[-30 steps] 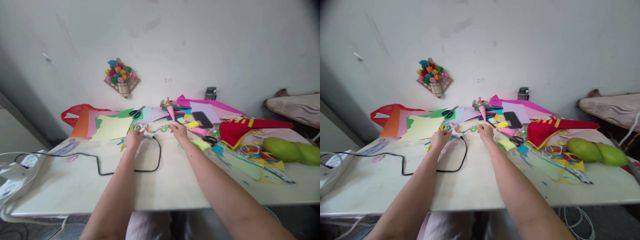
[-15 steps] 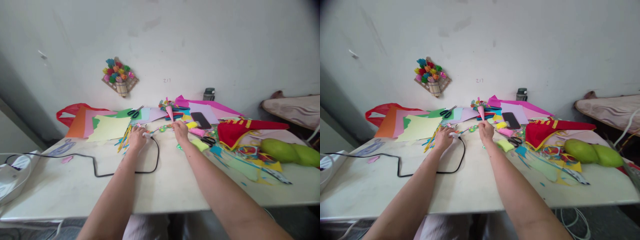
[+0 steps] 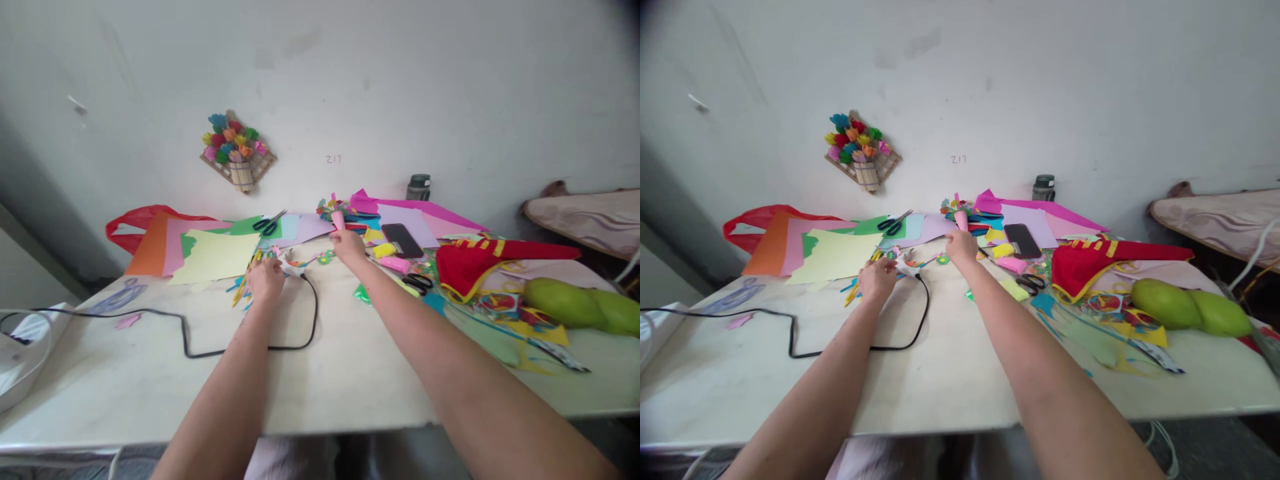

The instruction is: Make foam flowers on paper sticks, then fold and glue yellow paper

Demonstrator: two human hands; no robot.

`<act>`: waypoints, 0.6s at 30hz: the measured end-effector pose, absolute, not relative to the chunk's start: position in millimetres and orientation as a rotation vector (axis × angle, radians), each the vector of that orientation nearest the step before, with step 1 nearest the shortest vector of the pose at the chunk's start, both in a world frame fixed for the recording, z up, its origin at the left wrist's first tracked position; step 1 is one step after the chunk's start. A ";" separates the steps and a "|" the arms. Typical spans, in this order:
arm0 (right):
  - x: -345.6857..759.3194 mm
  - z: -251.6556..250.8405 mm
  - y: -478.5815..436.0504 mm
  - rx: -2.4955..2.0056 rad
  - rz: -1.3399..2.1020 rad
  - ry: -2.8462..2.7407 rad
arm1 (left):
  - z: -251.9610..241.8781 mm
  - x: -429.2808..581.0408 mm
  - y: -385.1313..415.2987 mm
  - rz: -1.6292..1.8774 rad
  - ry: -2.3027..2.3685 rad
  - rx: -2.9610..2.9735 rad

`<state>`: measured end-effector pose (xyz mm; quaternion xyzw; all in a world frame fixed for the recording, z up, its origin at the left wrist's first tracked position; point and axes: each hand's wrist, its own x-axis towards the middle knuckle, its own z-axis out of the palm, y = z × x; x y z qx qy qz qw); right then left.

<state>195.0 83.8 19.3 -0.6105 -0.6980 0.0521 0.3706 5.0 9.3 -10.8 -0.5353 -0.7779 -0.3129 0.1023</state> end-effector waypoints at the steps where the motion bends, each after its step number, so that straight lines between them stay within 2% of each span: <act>1: 202.3 24.5 88.4 -1.585 0.142 -1.740 | -11.2 6.7 9.7 -0.919 -2.289 -1.590; 6: 227.3 30.4 96.6 -1.628 0.138 -1.709 | -13.1 17.5 11.2 -0.914 -2.186 -1.683; 11: 210.4 13.2 86.2 -1.641 0.108 -1.981 | -12.4 20.5 10.7 -0.926 -2.132 -1.697; 18: 167.1 -1.4 83.4 -1.419 -0.026 -2.372 | -13.4 15.7 9.6 -0.926 -2.074 -1.723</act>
